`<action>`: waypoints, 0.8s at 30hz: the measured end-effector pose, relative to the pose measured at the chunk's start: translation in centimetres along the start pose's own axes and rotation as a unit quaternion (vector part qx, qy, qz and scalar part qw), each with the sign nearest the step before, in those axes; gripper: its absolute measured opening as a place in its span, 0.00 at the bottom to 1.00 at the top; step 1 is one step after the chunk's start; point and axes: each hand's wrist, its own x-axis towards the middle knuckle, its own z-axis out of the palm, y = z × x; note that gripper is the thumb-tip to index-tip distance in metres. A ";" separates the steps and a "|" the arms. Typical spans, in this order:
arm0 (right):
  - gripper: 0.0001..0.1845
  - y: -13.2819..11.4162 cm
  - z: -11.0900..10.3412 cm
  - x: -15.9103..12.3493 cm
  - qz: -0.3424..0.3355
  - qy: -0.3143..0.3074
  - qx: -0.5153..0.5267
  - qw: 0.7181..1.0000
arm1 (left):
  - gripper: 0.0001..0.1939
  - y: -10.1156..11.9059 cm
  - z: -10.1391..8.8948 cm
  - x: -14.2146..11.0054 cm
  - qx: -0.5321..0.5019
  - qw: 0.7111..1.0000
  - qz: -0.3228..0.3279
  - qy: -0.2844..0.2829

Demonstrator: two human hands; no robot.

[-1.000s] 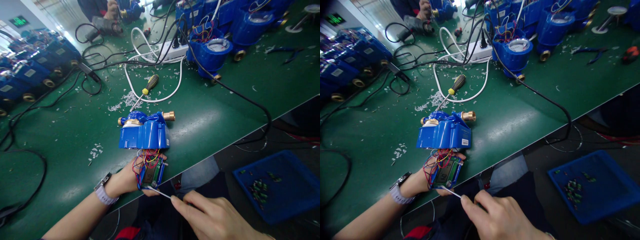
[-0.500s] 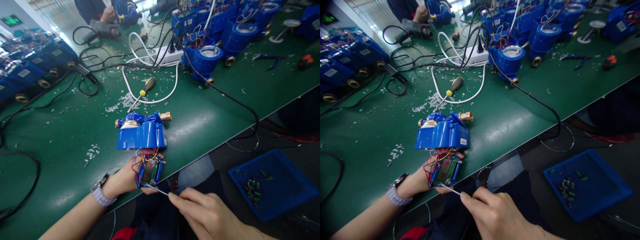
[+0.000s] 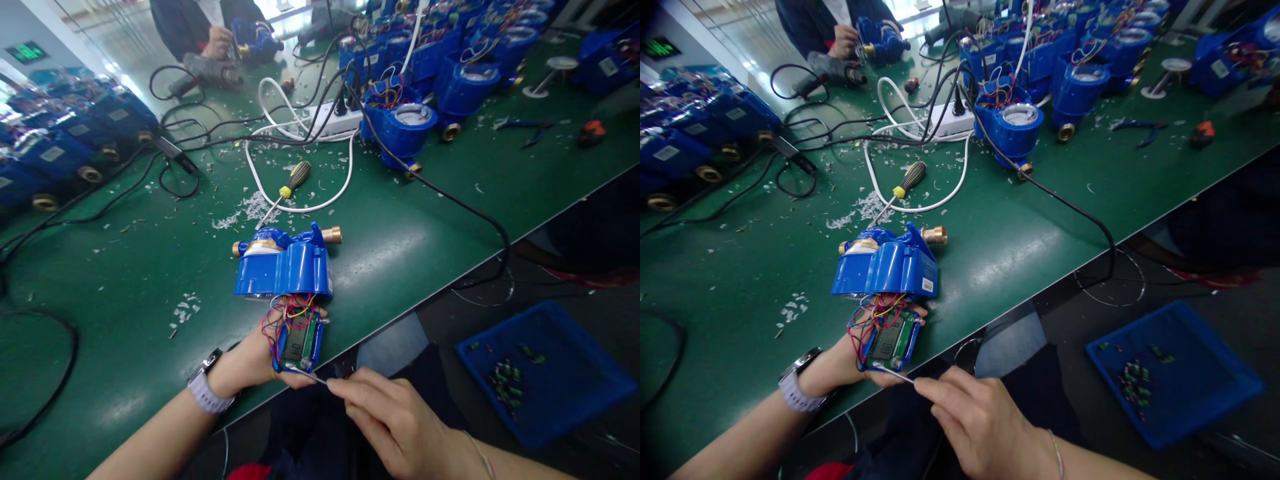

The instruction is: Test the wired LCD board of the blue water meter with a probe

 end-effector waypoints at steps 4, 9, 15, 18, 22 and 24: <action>0.19 0.7 0.2 0.4 -0.035 -0.005 -0.054 0.998 | 0.41 -0.5 0.0 -0.4 -0.001 1.000 0.018 -0.008; 0.27 0.2 -0.5 1.8 -0.027 -0.091 -0.101 0.990 | 0.39 0.0 -0.2 -0.1 0.000 0.999 0.028 -0.017; 0.39 -0.3 -0.7 3.9 -0.001 -0.201 -0.104 0.974 | 0.30 0.4 -0.2 0.2 -0.028 0.999 0.013 -0.020; 0.37 0.0 0.0 3.9 -0.006 -0.168 -0.096 0.981 | 0.29 0.4 0.0 0.0 -0.051 0.999 -0.010 -0.016; 0.33 0.4 0.8 3.4 -0.022 -0.112 -0.016 0.993 | 0.32 0.4 0.3 -0.2 -0.077 0.997 -0.030 -0.003; 0.32 0.4 1.0 3.3 -0.024 -0.091 0.039 0.995 | 0.34 0.4 0.3 -0.3 -0.085 0.996 -0.038 -0.004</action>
